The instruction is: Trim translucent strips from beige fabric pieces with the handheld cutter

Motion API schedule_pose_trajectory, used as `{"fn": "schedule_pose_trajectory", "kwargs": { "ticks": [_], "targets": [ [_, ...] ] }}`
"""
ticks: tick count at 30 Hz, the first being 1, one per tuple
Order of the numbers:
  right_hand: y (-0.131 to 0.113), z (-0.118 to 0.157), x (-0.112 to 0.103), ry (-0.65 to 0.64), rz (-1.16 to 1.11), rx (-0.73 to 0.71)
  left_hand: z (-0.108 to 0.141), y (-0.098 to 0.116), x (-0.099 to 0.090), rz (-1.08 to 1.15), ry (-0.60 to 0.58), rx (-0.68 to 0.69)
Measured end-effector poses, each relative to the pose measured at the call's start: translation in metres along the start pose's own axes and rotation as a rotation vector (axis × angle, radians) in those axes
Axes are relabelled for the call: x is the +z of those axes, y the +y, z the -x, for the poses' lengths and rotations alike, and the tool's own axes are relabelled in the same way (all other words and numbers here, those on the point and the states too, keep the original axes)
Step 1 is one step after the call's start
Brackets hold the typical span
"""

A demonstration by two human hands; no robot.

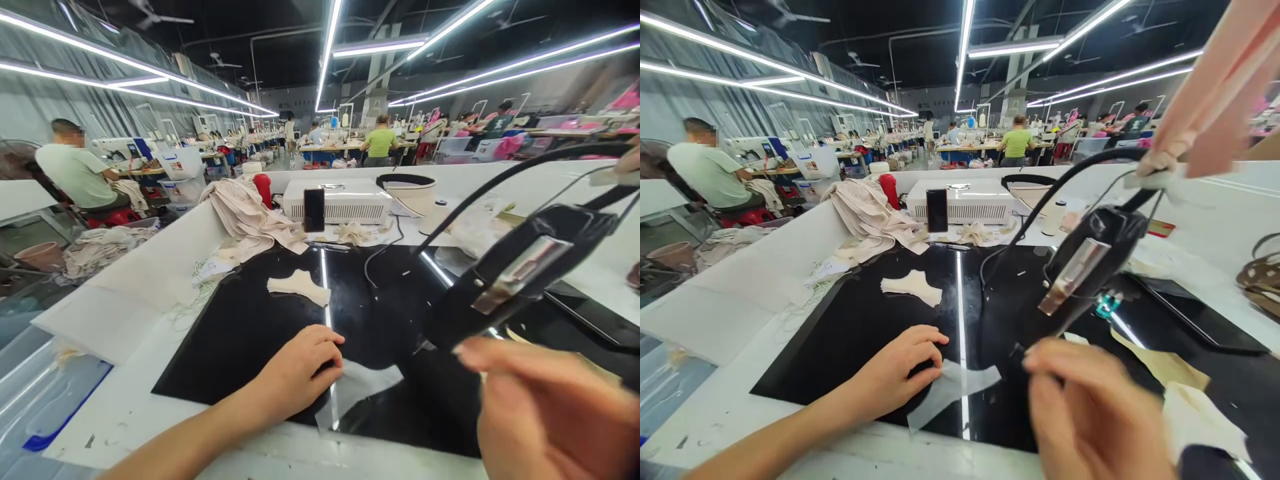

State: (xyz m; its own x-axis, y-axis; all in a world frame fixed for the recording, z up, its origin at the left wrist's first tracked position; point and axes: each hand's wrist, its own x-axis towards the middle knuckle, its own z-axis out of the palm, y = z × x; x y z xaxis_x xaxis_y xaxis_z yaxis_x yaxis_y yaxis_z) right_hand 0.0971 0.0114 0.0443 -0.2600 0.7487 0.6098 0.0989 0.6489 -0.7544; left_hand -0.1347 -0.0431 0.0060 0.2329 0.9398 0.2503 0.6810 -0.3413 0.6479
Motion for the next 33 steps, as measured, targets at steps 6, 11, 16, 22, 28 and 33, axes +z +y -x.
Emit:
{"fn": "schedule_pose_trajectory", "kwargs": {
  "ticks": [6,11,16,22,28,33],
  "targets": [
    [0.03,0.01,0.042,-0.289,0.129,0.001,-0.001,0.004,-0.004,0.213,0.024,-0.127],
    [0.037,-0.017,0.046,-0.544,0.145,0.143,-0.004,0.0,-0.015,0.344,0.068,-0.247],
    [0.033,-0.037,0.058,-0.488,0.02,0.232,-0.015,-0.013,-0.027,0.478,0.137,-0.277],
    [0.038,-0.061,0.087,-0.366,-0.001,0.26,-0.04,-0.032,-0.053,0.444,0.224,-0.315],
    [0.055,-0.089,0.114,-0.304,0.22,0.183,-0.069,-0.06,-0.082,0.138,0.288,-0.283],
    [0.067,-0.097,0.13,-0.341,0.473,0.145,-0.076,-0.074,-0.084,-0.174,0.259,-0.257]
  ]
}}
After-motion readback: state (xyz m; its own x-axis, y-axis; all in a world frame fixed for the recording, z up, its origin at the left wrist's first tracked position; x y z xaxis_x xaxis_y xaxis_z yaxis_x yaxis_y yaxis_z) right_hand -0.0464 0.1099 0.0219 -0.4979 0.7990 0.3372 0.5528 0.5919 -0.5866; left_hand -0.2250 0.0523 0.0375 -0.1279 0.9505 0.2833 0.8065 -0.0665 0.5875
